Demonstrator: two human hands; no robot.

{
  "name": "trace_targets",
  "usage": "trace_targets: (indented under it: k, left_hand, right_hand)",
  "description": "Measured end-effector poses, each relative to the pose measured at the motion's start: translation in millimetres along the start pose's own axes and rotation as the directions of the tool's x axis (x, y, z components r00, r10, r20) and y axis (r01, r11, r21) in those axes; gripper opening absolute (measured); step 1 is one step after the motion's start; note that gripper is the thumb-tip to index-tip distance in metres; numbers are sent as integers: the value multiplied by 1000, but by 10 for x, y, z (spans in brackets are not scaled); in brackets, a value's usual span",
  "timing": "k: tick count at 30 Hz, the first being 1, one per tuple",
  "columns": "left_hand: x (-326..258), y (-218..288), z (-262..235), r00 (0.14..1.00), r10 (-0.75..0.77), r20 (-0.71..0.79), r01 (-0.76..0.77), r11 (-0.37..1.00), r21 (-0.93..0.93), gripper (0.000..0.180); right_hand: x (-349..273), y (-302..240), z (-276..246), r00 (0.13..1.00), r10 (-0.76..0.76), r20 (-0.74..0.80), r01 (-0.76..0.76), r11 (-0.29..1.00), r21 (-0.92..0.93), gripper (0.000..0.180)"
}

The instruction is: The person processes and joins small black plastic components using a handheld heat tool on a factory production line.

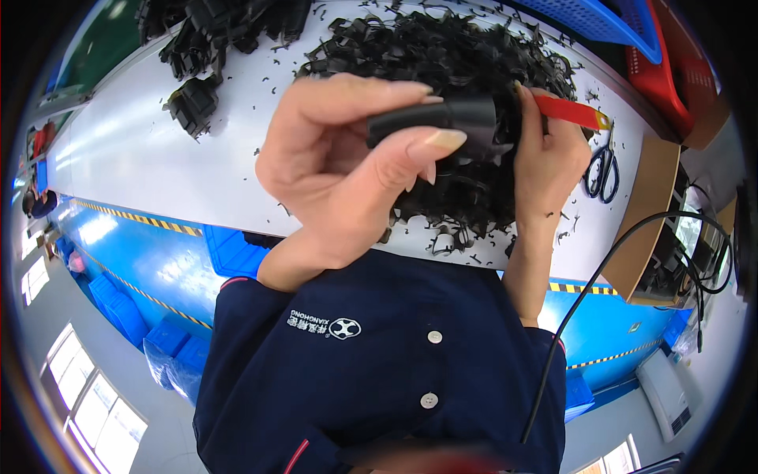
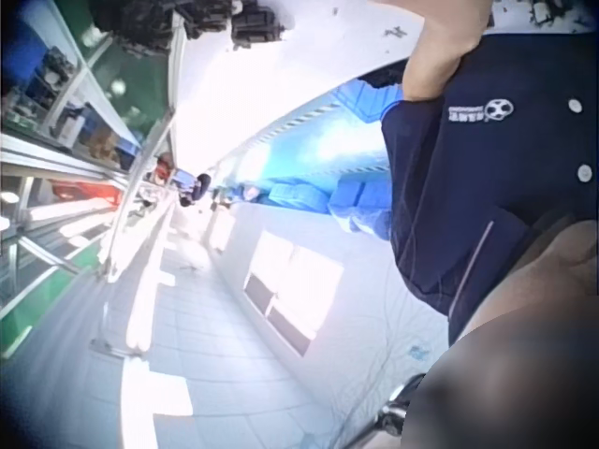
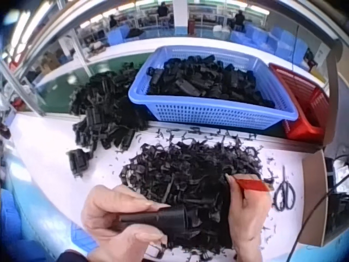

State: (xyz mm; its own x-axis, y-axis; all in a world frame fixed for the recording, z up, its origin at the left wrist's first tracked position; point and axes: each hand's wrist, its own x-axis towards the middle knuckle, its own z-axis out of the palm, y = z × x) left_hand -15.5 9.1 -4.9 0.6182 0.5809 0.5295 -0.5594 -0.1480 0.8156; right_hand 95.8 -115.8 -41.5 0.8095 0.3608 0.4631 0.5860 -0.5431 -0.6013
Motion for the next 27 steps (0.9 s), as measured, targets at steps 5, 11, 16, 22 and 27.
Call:
trace_targets:
  k: [5, 11, 16, 22, 27]
  left_hand:
    - [39, 133, -65, 953, -301, -25, 297, 949, -109, 34]
    - [-27, 192, -54, 953, -302, -31, 295, 945, -144, 25]
    - [-42, 211, -83, 942, -329, 66, 331, 943, -32, 25]
    - [42, 40, -171, 945, 21, 325, -97, 971, 219, 31]
    - [-39, 126, -89, 953, -252, 170, 226, 961, 158, 30]
  right_hand:
    - [81, -167, -148, 937, -48, -346, 166, 932, 321, 18]
    - [-57, -529, -316, 970, -114, 217, -173, 308, 936, 39]
    - [-93, -595, -336, 969, -99, 225, -177, 354, 919, 35]
    - [-77, -570, -315, 936, 68, 344, -348, 297, 889, 36]
    - [-76, -565, -331, 922, 85, 377, -386, 245, 889, 37]
